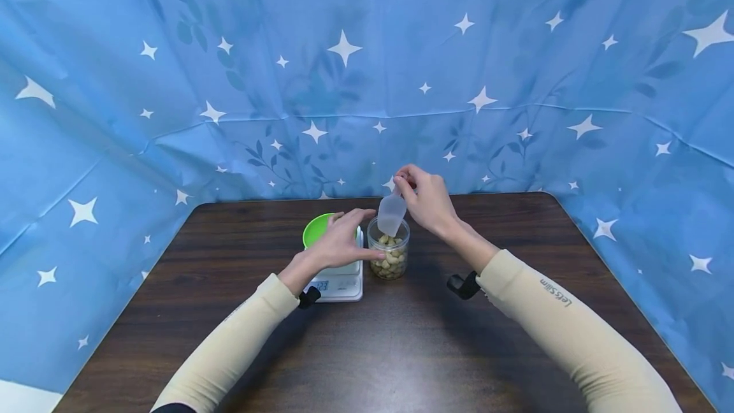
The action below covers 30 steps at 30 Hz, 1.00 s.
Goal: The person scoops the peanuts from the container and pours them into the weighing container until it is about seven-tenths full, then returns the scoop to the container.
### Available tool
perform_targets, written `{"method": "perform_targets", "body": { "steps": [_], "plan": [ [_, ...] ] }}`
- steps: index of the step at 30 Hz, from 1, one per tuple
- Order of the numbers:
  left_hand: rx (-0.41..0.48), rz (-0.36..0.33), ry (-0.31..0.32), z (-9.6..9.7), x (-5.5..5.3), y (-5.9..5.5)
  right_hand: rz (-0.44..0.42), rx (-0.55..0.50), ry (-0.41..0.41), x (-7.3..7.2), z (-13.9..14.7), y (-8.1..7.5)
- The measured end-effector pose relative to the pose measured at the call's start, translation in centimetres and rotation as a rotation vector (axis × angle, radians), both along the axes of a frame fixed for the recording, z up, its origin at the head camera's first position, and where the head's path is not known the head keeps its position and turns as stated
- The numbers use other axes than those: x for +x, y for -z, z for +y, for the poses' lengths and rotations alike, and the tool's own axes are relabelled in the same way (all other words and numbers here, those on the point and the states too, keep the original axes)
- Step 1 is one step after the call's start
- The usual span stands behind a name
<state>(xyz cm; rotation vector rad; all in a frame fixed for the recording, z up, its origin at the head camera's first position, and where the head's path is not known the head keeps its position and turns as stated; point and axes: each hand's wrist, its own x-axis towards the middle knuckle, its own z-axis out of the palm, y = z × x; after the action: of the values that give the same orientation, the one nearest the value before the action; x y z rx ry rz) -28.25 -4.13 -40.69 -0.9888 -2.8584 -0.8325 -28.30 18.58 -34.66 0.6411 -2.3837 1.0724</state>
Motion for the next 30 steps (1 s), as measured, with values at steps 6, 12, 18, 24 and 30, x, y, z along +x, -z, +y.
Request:
{"method": "perform_targets", "body": {
  "steps": [6, 12, 18, 24, 30],
  "plan": [
    [0.003, -0.024, -0.003, 0.1, 0.0, 0.4, 0.065, 0.068, -0.07, 0.0, -0.4, 0.8],
    [0.006, -0.027, -0.001, 0.4, -0.2, 0.6, 0.134, 0.151, -0.141, -0.1, -0.5, 1.5],
    [0.007, -0.025, 0.016, 0.5, -0.4, 0.4, 0.202, 0.224, -0.227, 0.2, -0.7, 1.8],
    [0.003, -0.032, 0.031, 0.5, -0.5, 0.3, 0.205, 0.251, -0.243, 0.2, -0.8, 2.4],
    [0.01, -0.032, 0.041, 0.6, -0.6, 0.3, 0.193, 0.245, -0.248, -0.1, -0.8, 3.0]
  ]
}}
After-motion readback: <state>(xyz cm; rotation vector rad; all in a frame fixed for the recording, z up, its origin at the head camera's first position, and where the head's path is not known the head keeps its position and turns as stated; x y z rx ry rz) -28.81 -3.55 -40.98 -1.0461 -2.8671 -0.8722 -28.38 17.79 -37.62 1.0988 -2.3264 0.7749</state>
